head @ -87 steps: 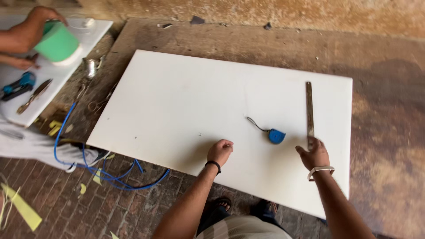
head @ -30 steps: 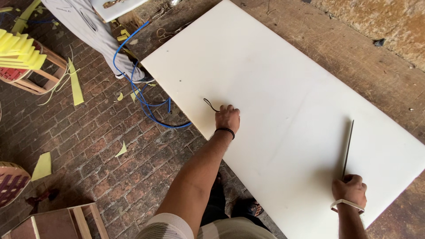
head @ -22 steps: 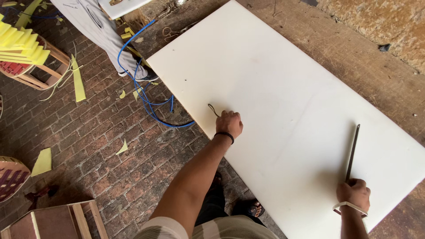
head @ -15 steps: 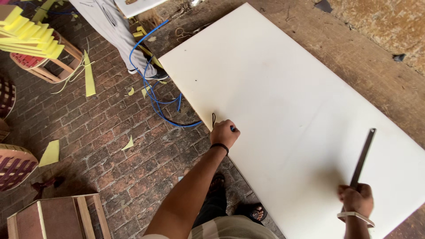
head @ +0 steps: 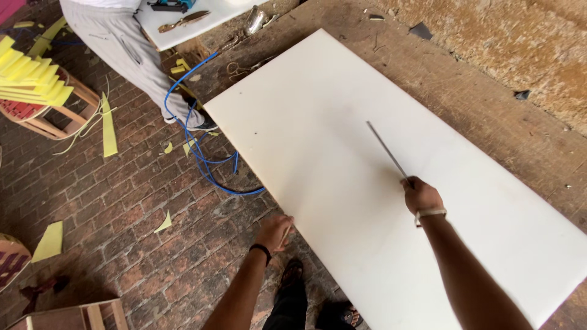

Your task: The person measures and marks a white foam board using a tape measure and a straightedge, then cuts the board in half with a utility knife. The person separates the two resulting pieces on the workbench.

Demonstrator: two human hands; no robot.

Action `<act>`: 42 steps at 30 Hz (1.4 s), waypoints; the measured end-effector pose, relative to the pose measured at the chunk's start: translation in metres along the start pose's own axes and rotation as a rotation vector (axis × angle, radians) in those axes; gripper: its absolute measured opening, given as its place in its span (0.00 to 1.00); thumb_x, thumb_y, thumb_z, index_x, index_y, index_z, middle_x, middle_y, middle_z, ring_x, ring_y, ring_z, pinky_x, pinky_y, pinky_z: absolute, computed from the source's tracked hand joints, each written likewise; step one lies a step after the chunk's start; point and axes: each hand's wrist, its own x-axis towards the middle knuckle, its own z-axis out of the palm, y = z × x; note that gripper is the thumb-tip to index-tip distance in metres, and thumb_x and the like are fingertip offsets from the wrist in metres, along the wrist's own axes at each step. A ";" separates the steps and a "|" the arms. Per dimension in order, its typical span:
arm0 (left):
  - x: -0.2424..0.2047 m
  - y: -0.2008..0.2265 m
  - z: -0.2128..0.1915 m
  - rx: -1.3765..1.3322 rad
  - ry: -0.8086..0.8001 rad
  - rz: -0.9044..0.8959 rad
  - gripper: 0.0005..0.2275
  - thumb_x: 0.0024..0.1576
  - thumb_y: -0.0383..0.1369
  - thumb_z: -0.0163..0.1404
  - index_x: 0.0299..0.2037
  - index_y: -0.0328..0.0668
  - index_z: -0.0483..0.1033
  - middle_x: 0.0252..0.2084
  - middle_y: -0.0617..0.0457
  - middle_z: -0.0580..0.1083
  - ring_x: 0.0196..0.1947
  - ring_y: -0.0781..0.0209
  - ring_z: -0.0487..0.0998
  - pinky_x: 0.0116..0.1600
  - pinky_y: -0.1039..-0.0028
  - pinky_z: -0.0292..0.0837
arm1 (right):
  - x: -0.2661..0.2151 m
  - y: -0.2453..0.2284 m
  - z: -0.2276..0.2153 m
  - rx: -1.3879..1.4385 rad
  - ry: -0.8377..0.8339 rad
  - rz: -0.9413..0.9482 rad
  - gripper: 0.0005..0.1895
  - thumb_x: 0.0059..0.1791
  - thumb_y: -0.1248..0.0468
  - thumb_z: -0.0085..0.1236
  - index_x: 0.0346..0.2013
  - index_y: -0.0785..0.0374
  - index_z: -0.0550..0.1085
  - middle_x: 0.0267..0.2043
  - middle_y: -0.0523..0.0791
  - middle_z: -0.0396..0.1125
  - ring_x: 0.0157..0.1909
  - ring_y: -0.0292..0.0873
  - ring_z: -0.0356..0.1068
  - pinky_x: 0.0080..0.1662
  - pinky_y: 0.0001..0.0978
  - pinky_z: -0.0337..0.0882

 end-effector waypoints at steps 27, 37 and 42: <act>-0.028 0.043 0.049 -0.311 0.003 -0.116 0.25 0.50 0.29 0.62 0.55 0.20 0.67 0.35 0.48 0.73 0.21 0.63 0.68 0.22 0.77 0.71 | 0.211 -0.017 -0.105 -0.021 -0.169 0.016 0.17 0.59 0.54 0.47 0.45 0.54 0.84 0.57 0.44 0.74 0.63 0.49 0.68 0.68 0.44 0.61; -0.091 0.104 0.090 -0.230 0.185 0.274 0.27 0.49 0.29 0.61 0.57 0.33 0.62 0.47 0.40 0.72 0.42 0.53 0.78 0.44 0.60 0.84 | 0.115 0.006 -0.262 0.415 0.307 -0.380 0.10 0.54 0.72 0.46 0.41 0.61 0.76 0.44 0.45 0.76 0.59 0.40 0.70 0.70 0.37 0.59; -0.072 0.180 0.083 -0.243 0.104 0.481 0.30 0.48 0.29 0.58 0.62 0.38 0.60 0.43 0.47 0.74 0.38 0.57 0.78 0.42 0.62 0.83 | 0.022 -0.003 -0.339 0.465 0.606 -0.431 0.06 0.58 0.69 0.47 0.43 0.63 0.73 0.42 0.47 0.74 0.50 0.40 0.70 0.64 0.38 0.65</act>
